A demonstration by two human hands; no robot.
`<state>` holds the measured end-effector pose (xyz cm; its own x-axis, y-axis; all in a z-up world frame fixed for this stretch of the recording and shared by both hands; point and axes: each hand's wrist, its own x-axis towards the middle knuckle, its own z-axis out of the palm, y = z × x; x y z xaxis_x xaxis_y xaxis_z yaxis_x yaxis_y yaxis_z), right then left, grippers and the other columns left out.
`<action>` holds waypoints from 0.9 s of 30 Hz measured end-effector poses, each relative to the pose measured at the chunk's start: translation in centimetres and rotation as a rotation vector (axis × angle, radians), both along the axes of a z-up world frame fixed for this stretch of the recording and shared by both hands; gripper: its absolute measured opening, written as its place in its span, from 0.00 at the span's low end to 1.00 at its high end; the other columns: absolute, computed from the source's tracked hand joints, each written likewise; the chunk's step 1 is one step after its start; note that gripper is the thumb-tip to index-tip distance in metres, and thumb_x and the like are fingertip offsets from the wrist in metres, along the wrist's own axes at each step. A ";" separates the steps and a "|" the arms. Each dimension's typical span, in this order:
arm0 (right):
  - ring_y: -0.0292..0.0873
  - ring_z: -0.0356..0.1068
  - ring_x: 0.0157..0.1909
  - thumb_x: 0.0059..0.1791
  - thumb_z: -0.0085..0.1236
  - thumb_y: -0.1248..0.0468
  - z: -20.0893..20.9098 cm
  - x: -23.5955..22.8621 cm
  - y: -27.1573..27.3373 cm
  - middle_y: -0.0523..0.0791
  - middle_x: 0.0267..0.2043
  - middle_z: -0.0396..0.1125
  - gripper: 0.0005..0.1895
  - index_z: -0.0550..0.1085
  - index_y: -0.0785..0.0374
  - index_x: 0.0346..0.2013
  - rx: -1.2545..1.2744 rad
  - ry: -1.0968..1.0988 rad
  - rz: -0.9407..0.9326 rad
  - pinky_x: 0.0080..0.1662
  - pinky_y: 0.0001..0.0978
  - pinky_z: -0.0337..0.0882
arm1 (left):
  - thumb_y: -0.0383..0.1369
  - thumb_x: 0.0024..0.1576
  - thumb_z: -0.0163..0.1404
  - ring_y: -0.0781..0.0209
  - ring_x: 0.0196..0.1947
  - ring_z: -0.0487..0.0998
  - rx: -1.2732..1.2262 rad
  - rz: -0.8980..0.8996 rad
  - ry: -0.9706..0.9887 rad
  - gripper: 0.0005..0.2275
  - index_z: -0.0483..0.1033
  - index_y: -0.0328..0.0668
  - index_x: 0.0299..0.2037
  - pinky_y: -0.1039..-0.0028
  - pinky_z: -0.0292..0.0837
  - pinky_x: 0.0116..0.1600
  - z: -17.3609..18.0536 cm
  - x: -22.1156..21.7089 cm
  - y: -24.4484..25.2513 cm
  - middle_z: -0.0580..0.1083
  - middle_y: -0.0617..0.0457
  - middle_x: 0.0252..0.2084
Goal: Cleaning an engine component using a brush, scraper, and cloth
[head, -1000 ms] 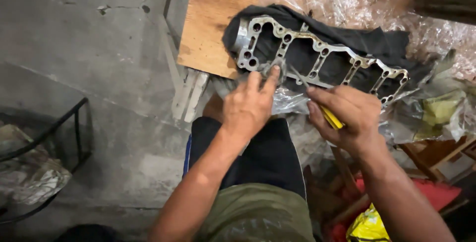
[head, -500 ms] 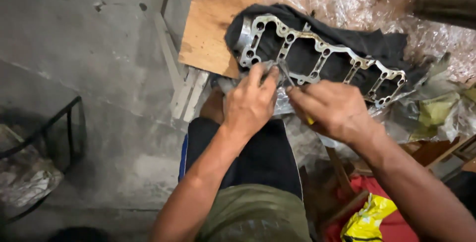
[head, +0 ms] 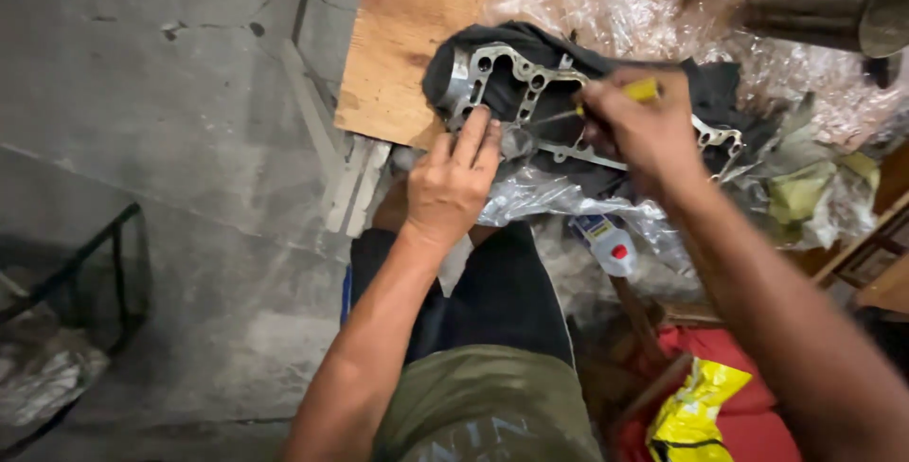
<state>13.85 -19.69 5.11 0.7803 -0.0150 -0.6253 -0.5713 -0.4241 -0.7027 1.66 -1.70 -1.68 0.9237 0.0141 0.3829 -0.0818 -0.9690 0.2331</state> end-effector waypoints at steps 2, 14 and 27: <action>0.38 0.62 0.16 0.51 0.57 0.62 -0.7 -3.7 -0.4 0.48 0.20 0.64 0.08 0.75 0.64 0.31 0.036 0.010 -0.174 0.17 0.28 0.60 | 0.34 0.61 0.52 0.65 0.29 0.75 -0.022 0.000 -0.004 0.05 0.81 0.53 0.43 0.82 0.70 0.28 -0.5 0.0 -0.2 0.78 0.60 0.50; 0.37 0.66 0.18 0.52 0.59 0.60 -5.5 -11.4 -2.2 0.49 0.22 0.68 0.10 0.77 0.63 0.42 0.296 -0.010 -0.652 0.21 0.19 0.64 | 0.33 0.59 0.56 0.65 0.28 0.74 -0.028 -0.055 0.006 0.02 0.80 0.50 0.40 0.82 0.71 0.27 0.5 1.0 -0.2 0.78 0.59 0.48; 0.35 0.66 0.15 0.41 0.59 0.64 5.1 1.0 4.8 0.33 0.11 0.65 0.17 0.74 0.37 0.11 -0.614 -0.673 2.055 0.20 0.30 0.65 | 0.33 0.59 0.55 0.62 0.29 0.76 -0.081 -0.042 0.030 0.06 0.79 0.52 0.45 0.78 0.74 0.29 -0.4 -0.1 -0.4 0.78 0.60 0.50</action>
